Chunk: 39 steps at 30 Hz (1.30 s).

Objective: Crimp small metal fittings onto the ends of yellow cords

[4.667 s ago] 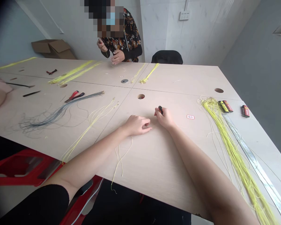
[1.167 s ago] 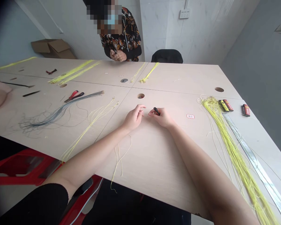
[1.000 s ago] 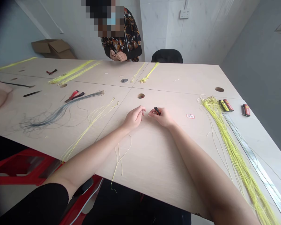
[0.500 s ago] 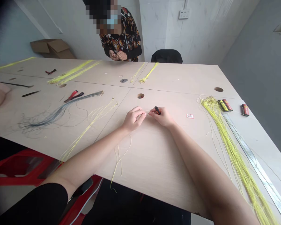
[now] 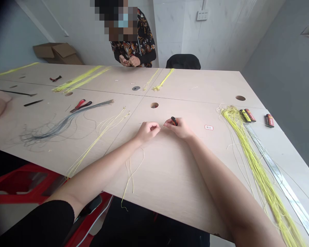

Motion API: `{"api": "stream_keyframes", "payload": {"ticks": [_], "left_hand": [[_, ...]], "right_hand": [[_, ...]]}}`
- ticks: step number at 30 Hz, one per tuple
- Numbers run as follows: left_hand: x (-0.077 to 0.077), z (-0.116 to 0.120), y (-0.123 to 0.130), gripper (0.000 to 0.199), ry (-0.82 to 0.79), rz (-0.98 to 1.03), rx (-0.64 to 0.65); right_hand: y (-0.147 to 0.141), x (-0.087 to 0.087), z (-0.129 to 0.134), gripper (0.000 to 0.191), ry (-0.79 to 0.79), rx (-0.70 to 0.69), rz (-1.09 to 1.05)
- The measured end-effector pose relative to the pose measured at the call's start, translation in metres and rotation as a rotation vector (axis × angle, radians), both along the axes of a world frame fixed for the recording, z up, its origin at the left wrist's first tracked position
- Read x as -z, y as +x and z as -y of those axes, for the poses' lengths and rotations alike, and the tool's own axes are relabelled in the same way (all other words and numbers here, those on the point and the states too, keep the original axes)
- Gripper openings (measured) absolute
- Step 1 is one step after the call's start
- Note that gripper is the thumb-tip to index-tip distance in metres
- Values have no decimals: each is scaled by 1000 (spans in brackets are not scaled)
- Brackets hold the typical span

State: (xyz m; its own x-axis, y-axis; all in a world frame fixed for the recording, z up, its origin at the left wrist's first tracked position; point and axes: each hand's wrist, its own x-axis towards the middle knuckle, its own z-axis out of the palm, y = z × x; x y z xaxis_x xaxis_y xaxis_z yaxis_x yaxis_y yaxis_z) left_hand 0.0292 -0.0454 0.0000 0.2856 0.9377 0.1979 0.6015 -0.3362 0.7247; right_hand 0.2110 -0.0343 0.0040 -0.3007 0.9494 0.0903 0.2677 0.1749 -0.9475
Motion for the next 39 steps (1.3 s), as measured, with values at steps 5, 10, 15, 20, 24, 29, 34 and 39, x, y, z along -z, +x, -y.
{"api": "stream_keyframes", "payload": {"ticks": [5,10,15,20,24,29,34,39], "left_hand": [[-1,2,0,19,78,-78,24],[-6,5,1,14,276,-48,18],[-6,5,0,16,285,72,99],[-2,3,0,24,132,152,122],[-2,3,1,28,19,182,140],[-3,4,3,28,-58,185,120],[-2,3,4,17,-178,218,112],[0,2,5,18,-188,253,115]], "right_hand": [[1,1,0,37,-3,2,0],[0,4,-2,39,13,-8,7],[1,7,-3,41,19,-25,22],[2,9,-5,40,34,-37,30],[2,10,-6,38,34,-53,30],[2,9,-5,36,47,-78,13],[3,9,-6,35,51,-57,-13],[3,10,-7,36,44,-49,-37]]}}
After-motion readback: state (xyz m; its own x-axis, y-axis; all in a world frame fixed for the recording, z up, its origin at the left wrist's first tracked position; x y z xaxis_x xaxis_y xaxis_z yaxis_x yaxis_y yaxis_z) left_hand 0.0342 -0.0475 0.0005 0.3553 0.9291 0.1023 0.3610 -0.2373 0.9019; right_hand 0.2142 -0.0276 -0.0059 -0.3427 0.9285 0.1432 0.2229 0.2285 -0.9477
